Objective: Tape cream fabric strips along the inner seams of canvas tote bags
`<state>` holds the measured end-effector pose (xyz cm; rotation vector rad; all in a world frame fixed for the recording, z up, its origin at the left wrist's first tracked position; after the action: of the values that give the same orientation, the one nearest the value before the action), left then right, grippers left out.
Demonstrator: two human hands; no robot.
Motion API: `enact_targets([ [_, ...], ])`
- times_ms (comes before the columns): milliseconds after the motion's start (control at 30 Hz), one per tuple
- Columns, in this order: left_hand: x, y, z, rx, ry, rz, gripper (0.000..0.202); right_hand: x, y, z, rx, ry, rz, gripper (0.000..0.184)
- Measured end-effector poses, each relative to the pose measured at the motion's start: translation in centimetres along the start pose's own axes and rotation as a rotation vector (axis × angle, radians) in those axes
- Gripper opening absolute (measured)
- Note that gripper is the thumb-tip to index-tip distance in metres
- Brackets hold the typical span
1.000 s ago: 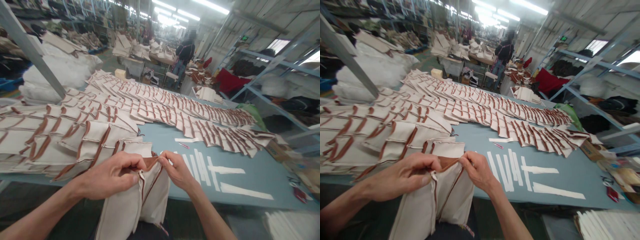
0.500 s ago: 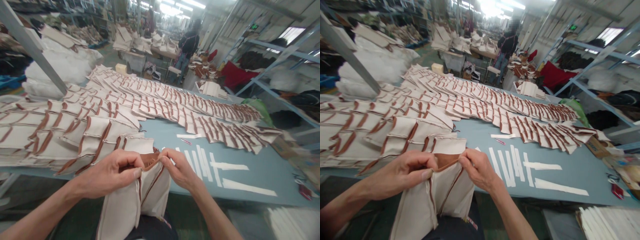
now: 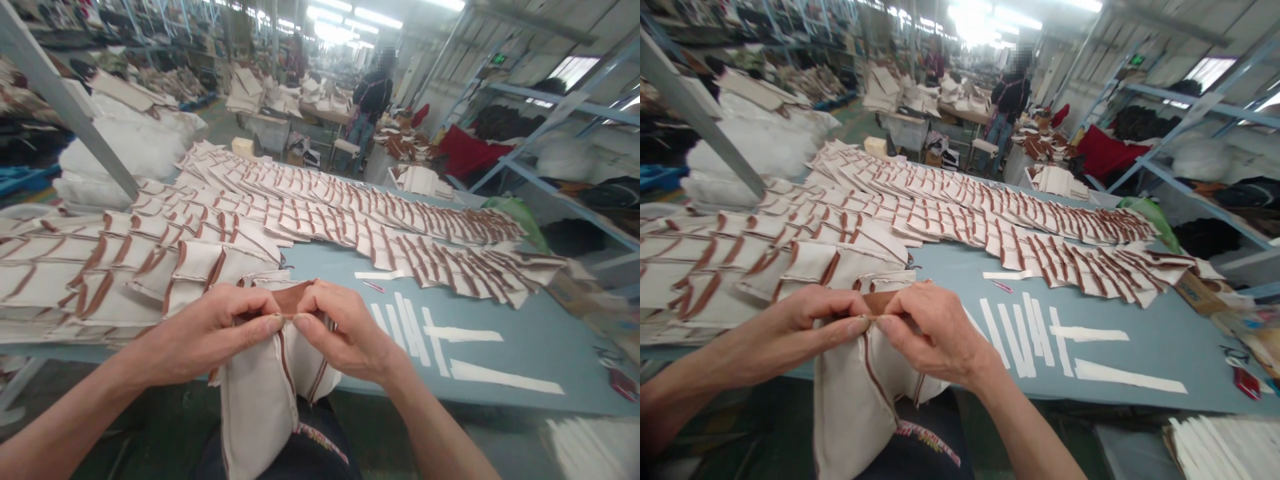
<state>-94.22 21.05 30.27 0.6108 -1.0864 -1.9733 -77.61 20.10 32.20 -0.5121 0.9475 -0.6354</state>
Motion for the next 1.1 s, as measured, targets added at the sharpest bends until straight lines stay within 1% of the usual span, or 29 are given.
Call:
enact_targets([
  [67, -0.1, 0.5, 0.1, -0.003, 0.058, -0.029, 0.038, -0.5, 0.2, 0.2, 0.009, -0.023, -0.019, 0.027],
  [167, 0.0, 1.4, -0.3, -0.007, 0.140, -0.068, 0.030, -0.9, 0.3, 0.2, 0.023, -0.050, -0.019, 0.027],
  [300, 0.1, 1.5, -1.0, 0.041, 0.237, -0.024, 0.029, -0.6, 0.0, -0.2, -0.014, -0.035, -0.015, 0.022],
  [367, 0.1, 1.1, -1.2, 0.078, 0.245, 0.021, 0.032, -0.3, 0.2, -0.6, -0.042, -0.007, -0.045, 0.019],
  [433, 0.1, 0.5, -1.4, 0.120, 0.227, 0.073, 0.037, 0.2, 0.3, -1.0, -0.070, 0.037, -0.072, 0.016],
  [533, 0.1, -0.4, -1.3, 0.175, 0.216, 0.153, 0.043, 1.0, 0.3, -1.3, -0.100, 0.155, -0.123, 0.006],
  [600, 0.2, -1.0, -1.0, 0.203, 0.231, 0.215, 0.044, 1.5, 0.0, -1.1, -0.071, 0.252, -0.144, 0.010],
  [667, 0.3, -1.4, -0.7, 0.223, 0.252, 0.270, 0.046, 2.0, -0.5, -1.1, -0.006, 0.320, -0.152, 0.017],
  [733, 0.4, -1.7, -0.3, 0.242, 0.280, 0.301, 0.050, 2.2, -0.9, -1.4, 0.053, 0.345, -0.170, 0.021],
  [833, 0.5, -1.7, 0.0, 0.281, 0.323, 0.299, 0.053, 2.2, -0.8, -1.8, 0.106, 0.355, -0.204, 0.016],
  [900, 0.6, -1.7, 0.0, 0.295, 0.342, 0.291, 0.053, 2.0, -0.9, -1.7, 0.123, 0.371, -0.174, 0.012],
  [967, 0.7, -1.5, -0.3, 0.286, 0.353, 0.282, 0.052, 1.8, -1.1, -1.5, 0.141, 0.357, -0.098, 0.010],
  [1033, 0.8, -1.5, -0.9, 0.292, 0.370, 0.278, 0.054, 1.8, -1.5, -1.2, 0.178, 0.329, -0.007, 0.005],
  [1100, 1.0, -1.5, -1.8, 0.344, 0.384, 0.283, 0.056, 2.1, -1.7, -0.9, 0.221, 0.300, 0.055, 0.005],
])
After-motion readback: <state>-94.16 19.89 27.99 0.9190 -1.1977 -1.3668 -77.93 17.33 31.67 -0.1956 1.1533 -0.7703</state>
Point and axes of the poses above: each hand's wrist, its own x-axis away from the middle knuckle, its own z-axis out of the back of the hand, y = z × x, the point moved 7 cm from there along -x, towards the middle knuckle, and after that the axes turned 6 degrees about y, right-handed, at the moved point
